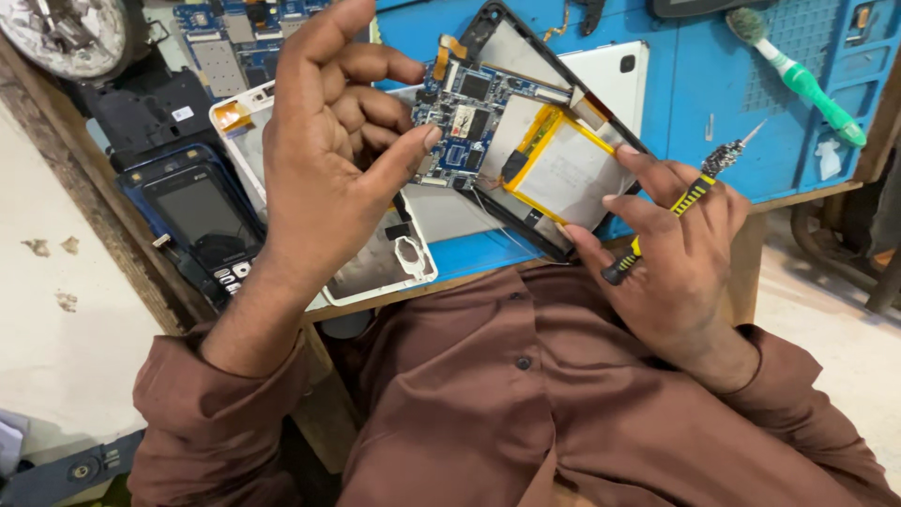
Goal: The person handles a disassembled smartphone, placing a battery into the chassis and using a yellow-handled screwdriver to tighten screws on the motherboard. The person continues to adjust components and secure the internal parts of the device.
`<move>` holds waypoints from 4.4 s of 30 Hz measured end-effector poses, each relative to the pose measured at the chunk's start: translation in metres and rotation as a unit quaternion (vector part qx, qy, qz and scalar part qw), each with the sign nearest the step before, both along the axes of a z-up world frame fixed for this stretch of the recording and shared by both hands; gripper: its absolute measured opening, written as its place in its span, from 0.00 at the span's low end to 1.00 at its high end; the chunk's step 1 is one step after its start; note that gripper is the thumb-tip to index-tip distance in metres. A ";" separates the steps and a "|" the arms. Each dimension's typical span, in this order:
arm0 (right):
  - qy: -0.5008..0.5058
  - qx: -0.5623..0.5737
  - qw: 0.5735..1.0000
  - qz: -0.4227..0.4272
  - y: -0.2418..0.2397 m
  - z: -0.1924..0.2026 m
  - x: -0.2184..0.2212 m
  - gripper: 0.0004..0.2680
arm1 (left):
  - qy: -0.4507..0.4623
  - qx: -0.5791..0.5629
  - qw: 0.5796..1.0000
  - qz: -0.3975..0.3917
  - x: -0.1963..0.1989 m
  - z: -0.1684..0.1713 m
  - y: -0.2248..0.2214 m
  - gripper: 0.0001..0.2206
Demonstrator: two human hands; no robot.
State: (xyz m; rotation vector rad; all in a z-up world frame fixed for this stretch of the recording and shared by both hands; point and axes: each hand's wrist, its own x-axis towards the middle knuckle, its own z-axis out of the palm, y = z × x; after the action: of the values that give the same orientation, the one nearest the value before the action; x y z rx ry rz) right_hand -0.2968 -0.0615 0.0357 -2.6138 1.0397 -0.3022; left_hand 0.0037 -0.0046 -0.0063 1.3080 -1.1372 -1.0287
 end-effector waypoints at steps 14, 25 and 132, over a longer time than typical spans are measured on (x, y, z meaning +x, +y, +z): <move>-0.044 0.011 0.999 0.005 -0.013 -0.004 -0.001 0.19 | -0.037 0.016 0.999 -0.009 -0.002 -0.006 0.004 0.29; -0.030 -0.004 0.999 0.009 -0.010 -0.016 0.001 0.13 | -0.006 0.018 1.000 -0.004 -0.002 -0.005 0.005 0.27; -0.346 0.177 0.921 0.022 -0.075 -0.053 0.006 0.10 | -0.541 -0.209 0.777 -0.246 -0.034 0.051 -0.097 0.12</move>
State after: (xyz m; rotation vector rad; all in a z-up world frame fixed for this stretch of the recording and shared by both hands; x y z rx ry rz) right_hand -0.2911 -0.1363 -0.0176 -1.9552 0.6960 -0.8599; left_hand -0.0299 -0.1014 0.0449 1.2292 -2.5202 -0.1985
